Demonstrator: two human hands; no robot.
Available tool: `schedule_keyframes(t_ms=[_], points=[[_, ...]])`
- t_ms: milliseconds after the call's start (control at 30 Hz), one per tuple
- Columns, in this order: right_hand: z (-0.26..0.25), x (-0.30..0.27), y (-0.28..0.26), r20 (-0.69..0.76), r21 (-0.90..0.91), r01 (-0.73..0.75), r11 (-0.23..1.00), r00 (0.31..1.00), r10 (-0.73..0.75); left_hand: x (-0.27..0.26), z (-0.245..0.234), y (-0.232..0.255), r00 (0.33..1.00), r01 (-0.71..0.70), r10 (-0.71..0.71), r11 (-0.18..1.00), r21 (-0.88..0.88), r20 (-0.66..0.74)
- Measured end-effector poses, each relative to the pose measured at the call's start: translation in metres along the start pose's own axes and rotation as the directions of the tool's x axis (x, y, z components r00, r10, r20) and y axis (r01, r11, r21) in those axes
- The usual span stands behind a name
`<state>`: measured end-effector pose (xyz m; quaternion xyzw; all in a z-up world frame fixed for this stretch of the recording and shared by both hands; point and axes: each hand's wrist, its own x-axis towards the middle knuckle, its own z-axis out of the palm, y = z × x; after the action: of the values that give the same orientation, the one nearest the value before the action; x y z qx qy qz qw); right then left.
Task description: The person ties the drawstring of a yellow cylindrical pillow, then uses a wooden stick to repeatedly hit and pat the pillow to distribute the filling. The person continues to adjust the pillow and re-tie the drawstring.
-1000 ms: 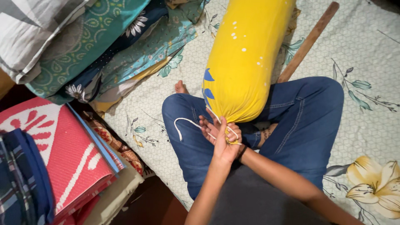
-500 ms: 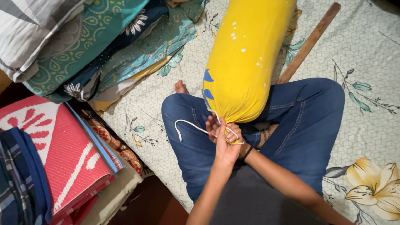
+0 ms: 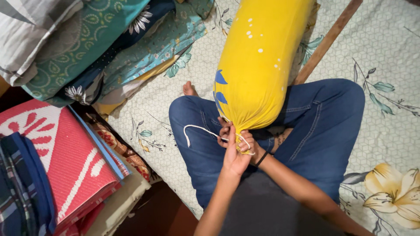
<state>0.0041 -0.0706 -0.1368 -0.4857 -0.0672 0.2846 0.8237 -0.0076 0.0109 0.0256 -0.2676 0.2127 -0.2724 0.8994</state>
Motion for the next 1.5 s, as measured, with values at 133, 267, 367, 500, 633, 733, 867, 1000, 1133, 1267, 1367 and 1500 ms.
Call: schedule_keyframes(t_ms=[133, 267, 367, 500, 633, 733, 867, 1000, 1133, 1267, 1367, 1500], points=[[-0.015, -0.008, -0.006, 0.266, 0.692, -0.279, 0.666, 0.956, 0.125, -0.016, 0.039, -0.006, 0.988, -0.033, 0.071, 0.964, 0.263, -0.134], [-0.006, -0.04, -0.023, 0.126, 0.837, -0.3, 0.457, 0.919, 0.373, -0.04, 0.068, -0.005, 0.95, 0.06, 0.182, 0.69, 0.722, -0.253], [0.029, -0.067, -0.079, -0.092, 0.775, -0.178, 0.607, 0.918, 0.386, -0.049, 0.076, 0.001, 0.945, 0.178, 0.189, 0.388, 0.904, -0.267], [0.051, -0.073, -0.119, -0.12, 0.731, -0.091, 0.677, 0.958, 0.259, -0.05, 0.069, 0.005, 0.947, 0.139, 0.285, 0.067, 0.988, -0.152], [0.062, -0.079, -0.127, -0.234, 0.819, 0.047, 0.572, 0.938, 0.257, -0.05, 0.059, 0.001, 0.885, 0.132, 0.464, -0.288, 0.948, 0.018], [0.071, -0.087, -0.141, -0.436, 0.658, 0.229, 0.718, 0.893, 0.115, -0.05, 0.061, -0.003, 0.83, 0.12, 0.466, -0.686, 0.718, 0.307], [0.085, -0.081, -0.17, -0.701, 0.199, 0.398, 0.896, 0.697, -0.154, -0.047, 0.066, -0.018, 0.749, 0.069, 0.298, -0.923, 0.378, 0.592], [0.091, -0.077, -0.206, -0.503, -0.667, 0.218, 0.712, 0.574, -0.647, -0.045, 0.073, -0.023, 0.702, 0.051, 0.272, -0.941, 0.335, 0.658], [0.095, -0.09, -0.233, -0.256, -0.943, 0.006, 0.333, 0.626, -0.737, -0.048, 0.07, -0.032, 0.692, 0.082, 0.425, -0.849, 0.522, 0.583], [0.093, -0.098, -0.236, -0.069, -0.994, 0.007, 0.11, 0.735, -0.674, -0.047, 0.067, -0.037, 0.661, 0.025, 0.449, -0.814, 0.58, 0.601], [0.085, -0.092, -0.211, -0.094, -0.963, 0.069, 0.262, 0.821, -0.563, -0.045, 0.065, -0.039, 0.663, 0.003, 0.509, -0.735, 0.678, 0.548], [0.068, -0.052, -0.143, -0.254, -0.092, 0.045, 0.995, 0.965, -0.067, -0.044, 0.055, -0.034, 0.673, 0.009, 0.618, -0.556, 0.831, 0.406]])
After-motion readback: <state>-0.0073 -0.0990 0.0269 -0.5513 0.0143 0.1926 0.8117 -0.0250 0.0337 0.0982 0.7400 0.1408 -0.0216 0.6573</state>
